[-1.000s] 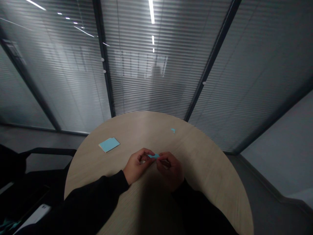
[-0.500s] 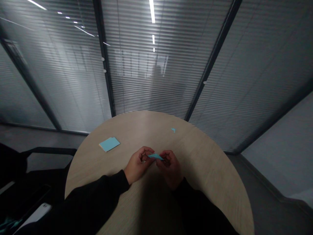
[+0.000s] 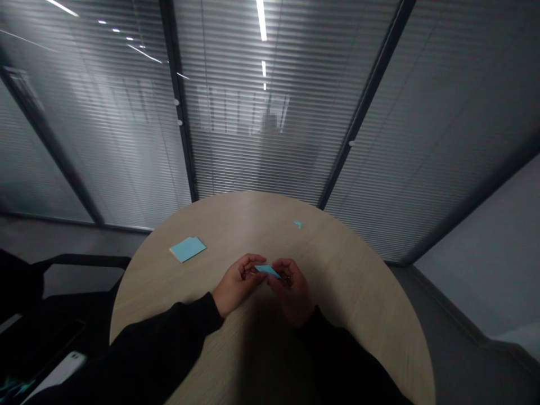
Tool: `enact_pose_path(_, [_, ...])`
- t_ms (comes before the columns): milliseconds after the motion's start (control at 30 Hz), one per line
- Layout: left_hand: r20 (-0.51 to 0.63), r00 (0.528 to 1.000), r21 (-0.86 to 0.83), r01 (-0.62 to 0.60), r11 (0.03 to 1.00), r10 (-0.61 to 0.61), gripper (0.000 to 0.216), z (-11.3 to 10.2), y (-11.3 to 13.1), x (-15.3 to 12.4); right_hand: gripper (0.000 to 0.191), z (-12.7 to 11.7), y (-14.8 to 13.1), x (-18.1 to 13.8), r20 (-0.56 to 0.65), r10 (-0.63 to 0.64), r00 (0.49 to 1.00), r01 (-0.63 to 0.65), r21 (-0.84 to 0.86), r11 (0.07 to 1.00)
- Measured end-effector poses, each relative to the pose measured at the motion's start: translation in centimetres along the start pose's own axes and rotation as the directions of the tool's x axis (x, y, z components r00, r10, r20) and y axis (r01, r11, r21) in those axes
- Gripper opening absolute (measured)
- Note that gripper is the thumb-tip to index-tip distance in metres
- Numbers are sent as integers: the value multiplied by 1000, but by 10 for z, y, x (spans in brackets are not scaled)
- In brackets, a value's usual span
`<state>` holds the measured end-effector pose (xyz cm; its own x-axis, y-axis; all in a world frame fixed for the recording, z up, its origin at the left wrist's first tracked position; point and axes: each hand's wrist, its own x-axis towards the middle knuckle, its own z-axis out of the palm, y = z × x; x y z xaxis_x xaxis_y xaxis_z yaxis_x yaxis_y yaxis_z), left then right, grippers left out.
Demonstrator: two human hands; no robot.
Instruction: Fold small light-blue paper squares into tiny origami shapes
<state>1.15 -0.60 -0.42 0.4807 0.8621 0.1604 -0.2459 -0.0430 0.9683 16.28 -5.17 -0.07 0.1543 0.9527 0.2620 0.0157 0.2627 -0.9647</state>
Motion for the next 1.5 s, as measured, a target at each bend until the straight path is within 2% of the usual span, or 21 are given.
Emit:
enact_pose_path(133, [-6, 1000, 14, -6, 1000, 6, 38, 0, -1, 1, 28, -2, 1, -2, 59, 6, 998, 1, -116, 993])
enact_pose_path(267, [46, 999, 35, -9, 999, 7, 38, 2, -4, 0, 33, -7, 7, 1, 8, 36, 999, -34, -193, 981])
enact_pose_path(400, [71, 997, 59, -18, 998, 13, 45, 2, -8, -1, 28, -13, 10, 5, 27, 40, 999, -31, -292, 956])
enact_pose_path(467, [55, 998, 26, -36, 999, 34, 55, 0, -9, 0, 31, -14, 10, 6, 29, 71, 997, -61, -256, 965])
enact_pose_path(567, [45, 998, -33, -39, 999, 40, 60, -4, -9, 2, 33, -13, 11, 7, 28, 143, 989, -139, -106, 985])
enact_pose_path(667, [57, 998, -49, 22, 999, -20, 52, -5, -7, 4, 33, -11, 11, 6, 36, 207, 978, -208, 29, 978])
enact_pose_path(767, [57, 997, -59, 53, 997, -49, 43, -4, -5, 4, 29, -8, 11, 5, 44, 232, 972, -235, 58, 970])
enact_pose_path(900, [21, 999, -89, 38, 995, -37, 41, -4, -3, 4, 24, -7, 12, 4, 32, 144, 989, -143, -26, 989])
enact_pose_path(1033, [-6, 999, -107, 31, 994, -32, 39, -3, 0, 3, 28, -14, 8, 6, -13, -104, 994, 98, -237, 967])
enact_pose_path(1100, [-15, 999, -110, 39, 993, -41, 35, -2, 2, 2, 24, -18, 4, 7, 91, -233, 968, 249, -394, 885])
enact_pose_path(1167, [-24, 998, -90, 48, 995, -50, 30, -2, 4, 1, 19, -22, 0, 8, 266, -306, 914, 398, -444, 803])
enact_pose_path(1200, [-29, 998, -76, 53, 996, -55, 29, -2, 5, 1, 21, -23, -2, 9, 282, -327, 902, 426, -456, 781])
enact_pose_path(1300, [-21, 996, -60, 80, 995, -82, 31, -3, 6, 0, 22, -23, -2, 9, 271, -356, 894, 445, -467, 764])
enact_pose_path(1500, [49, 995, -114, 92, 989, -87, 36, -5, 4, 1, 18, -22, 3, 8, 189, -311, 931, 363, -397, 843])
